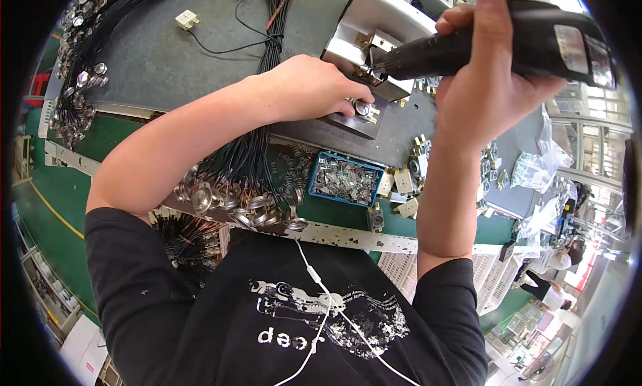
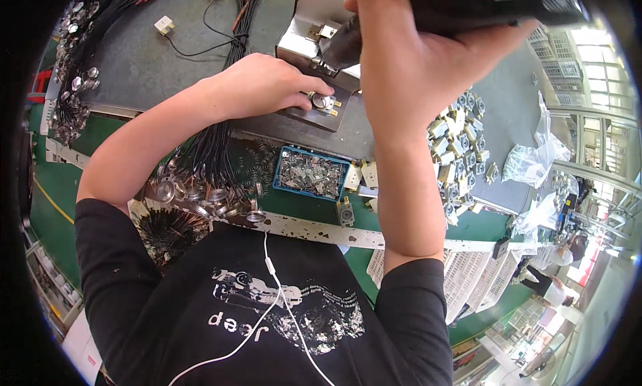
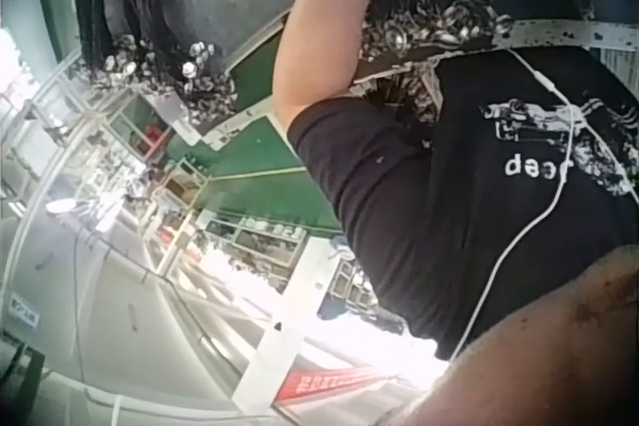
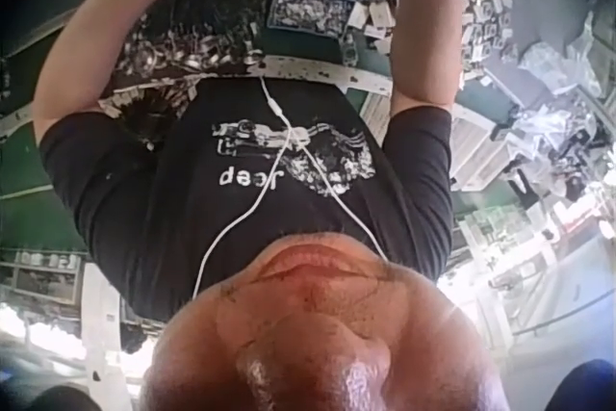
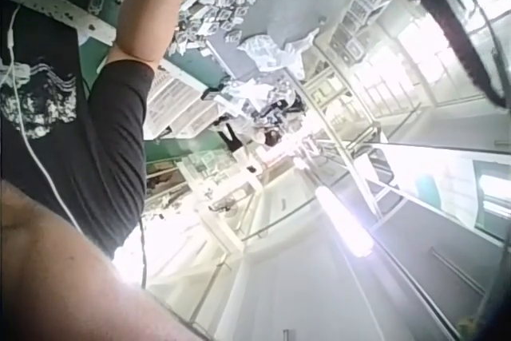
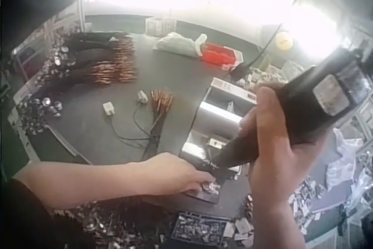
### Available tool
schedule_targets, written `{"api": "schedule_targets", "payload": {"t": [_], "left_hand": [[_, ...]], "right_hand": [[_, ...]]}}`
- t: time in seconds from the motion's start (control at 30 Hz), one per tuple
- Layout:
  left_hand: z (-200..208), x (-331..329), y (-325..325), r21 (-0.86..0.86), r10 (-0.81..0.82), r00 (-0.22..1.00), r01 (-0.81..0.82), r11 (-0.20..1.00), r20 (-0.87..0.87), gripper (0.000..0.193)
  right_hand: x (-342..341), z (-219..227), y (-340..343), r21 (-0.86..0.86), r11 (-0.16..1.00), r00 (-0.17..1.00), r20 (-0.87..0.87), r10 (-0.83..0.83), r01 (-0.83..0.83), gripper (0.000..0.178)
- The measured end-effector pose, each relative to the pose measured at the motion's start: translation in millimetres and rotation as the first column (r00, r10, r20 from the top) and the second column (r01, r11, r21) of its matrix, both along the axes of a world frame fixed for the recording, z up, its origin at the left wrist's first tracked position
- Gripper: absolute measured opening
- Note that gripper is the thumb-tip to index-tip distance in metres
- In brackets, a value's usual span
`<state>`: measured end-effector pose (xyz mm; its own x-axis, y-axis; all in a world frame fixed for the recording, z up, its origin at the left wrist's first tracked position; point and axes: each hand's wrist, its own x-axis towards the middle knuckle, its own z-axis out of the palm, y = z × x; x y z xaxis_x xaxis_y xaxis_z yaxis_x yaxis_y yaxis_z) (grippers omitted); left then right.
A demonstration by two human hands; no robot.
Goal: The recorder is assembling electrical wiring harnesses by attaching connectors to bundles and using a pneumatic screwdriver at a workbench.
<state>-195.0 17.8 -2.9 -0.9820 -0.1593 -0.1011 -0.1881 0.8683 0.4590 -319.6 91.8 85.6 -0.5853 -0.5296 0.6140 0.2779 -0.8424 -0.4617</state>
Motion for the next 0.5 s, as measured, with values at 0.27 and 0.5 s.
{"api": "schedule_targets", "payload": {"t": [0.27, 0.5], "left_hand": [[3, -1, 1, 0.001, 0.007, 1.000, -0.007, 1.000, -0.003, 0.035], [0, -2, 1, 0.003, 0.016, 1.000, -0.016, 1.000, 0.024, 0.036]], "right_hand": [[-11, -12, -13, -0.234, 0.925, 0.918, 0.195, 0.346, -0.299, 0.014], [-12, -8, -7, 0.256, 0.748, 0.755, -0.467, -0.459, 0.613, 0.012]]}}
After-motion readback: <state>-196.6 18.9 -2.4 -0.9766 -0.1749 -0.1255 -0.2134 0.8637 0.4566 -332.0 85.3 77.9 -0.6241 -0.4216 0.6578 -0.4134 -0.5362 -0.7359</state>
